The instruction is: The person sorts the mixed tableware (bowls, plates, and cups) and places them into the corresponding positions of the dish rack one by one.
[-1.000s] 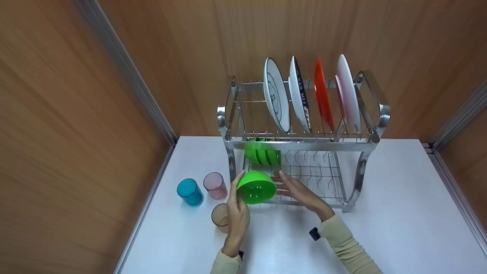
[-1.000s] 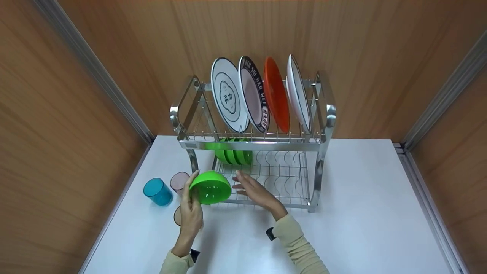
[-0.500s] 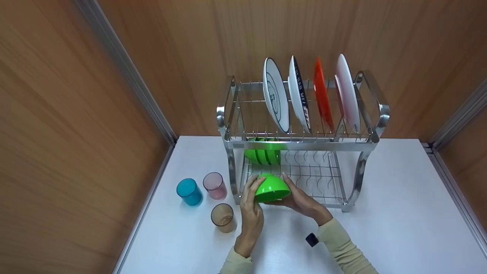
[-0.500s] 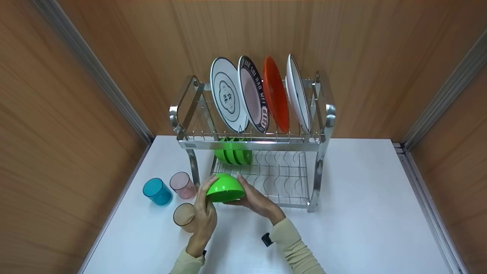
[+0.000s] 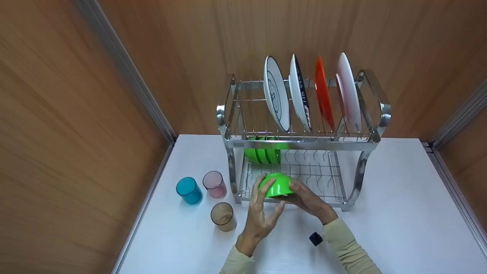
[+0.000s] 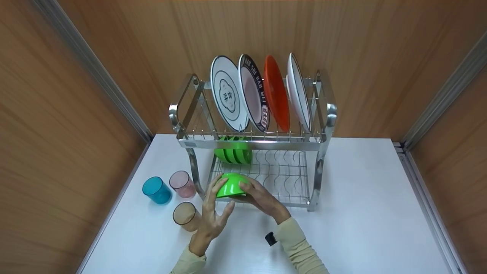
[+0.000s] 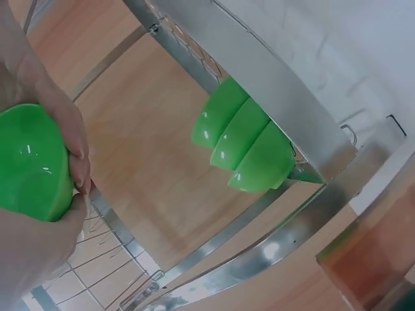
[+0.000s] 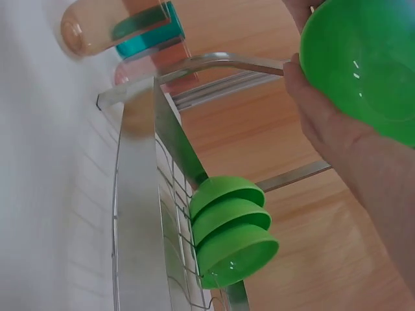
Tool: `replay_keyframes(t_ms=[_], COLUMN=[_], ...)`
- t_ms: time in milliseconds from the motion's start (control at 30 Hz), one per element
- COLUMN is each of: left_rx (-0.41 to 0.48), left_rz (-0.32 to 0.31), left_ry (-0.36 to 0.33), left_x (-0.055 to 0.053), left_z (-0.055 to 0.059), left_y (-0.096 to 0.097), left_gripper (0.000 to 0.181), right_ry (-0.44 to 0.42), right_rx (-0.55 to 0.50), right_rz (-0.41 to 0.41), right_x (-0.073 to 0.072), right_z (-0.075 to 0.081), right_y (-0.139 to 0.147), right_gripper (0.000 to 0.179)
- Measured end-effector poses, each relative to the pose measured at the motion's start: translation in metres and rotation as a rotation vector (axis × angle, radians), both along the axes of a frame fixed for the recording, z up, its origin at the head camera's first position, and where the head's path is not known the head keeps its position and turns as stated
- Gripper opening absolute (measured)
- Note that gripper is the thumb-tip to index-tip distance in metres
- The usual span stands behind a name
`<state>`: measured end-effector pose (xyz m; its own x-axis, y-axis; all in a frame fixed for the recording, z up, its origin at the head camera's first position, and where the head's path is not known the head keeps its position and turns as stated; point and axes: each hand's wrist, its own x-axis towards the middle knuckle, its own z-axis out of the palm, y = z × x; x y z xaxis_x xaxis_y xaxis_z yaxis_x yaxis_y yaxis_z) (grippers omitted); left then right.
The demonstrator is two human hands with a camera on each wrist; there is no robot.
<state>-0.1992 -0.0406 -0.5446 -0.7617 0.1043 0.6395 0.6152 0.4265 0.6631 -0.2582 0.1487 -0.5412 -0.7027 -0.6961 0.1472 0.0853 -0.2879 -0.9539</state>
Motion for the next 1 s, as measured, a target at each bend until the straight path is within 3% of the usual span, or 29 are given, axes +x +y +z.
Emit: replay_keyframes(t_ms=[167, 400, 600, 833, 1000], left_rx=[0.036, 0.008, -0.060, -0.044, -0.029], left_rz=[-0.023, -0.064, -0.044, 0.003, 0.025], left_ry=[-0.076, -0.120, -0.120, -0.095, -0.090], left_x=[0.000, -0.003, -0.004, -0.009, -0.011], left_z=[0.000, 0.001, 0.000, -0.003, -0.005], left_y=[0.004, 0.005, 0.003, 0.000, -0.001], left_gripper=[0.044, 0.051, 0.053, 0.051, 0.053], right_ry=[0.045, 0.175, 0.305, 0.356, 0.387], right_rx=[0.055, 0.247, 0.349, 0.400, 0.428], right_rz=[-0.056, -0.185, -0.232, -0.311, -0.350], right_x=[-0.004, -0.010, -0.014, -0.021, -0.027], right_z=[0.001, 0.003, 0.009, 0.015, 0.009], right_y=[0.005, 0.015, 0.019, 0.021, 0.020], right_gripper=[0.073, 0.075, 0.076, 0.079, 0.080])
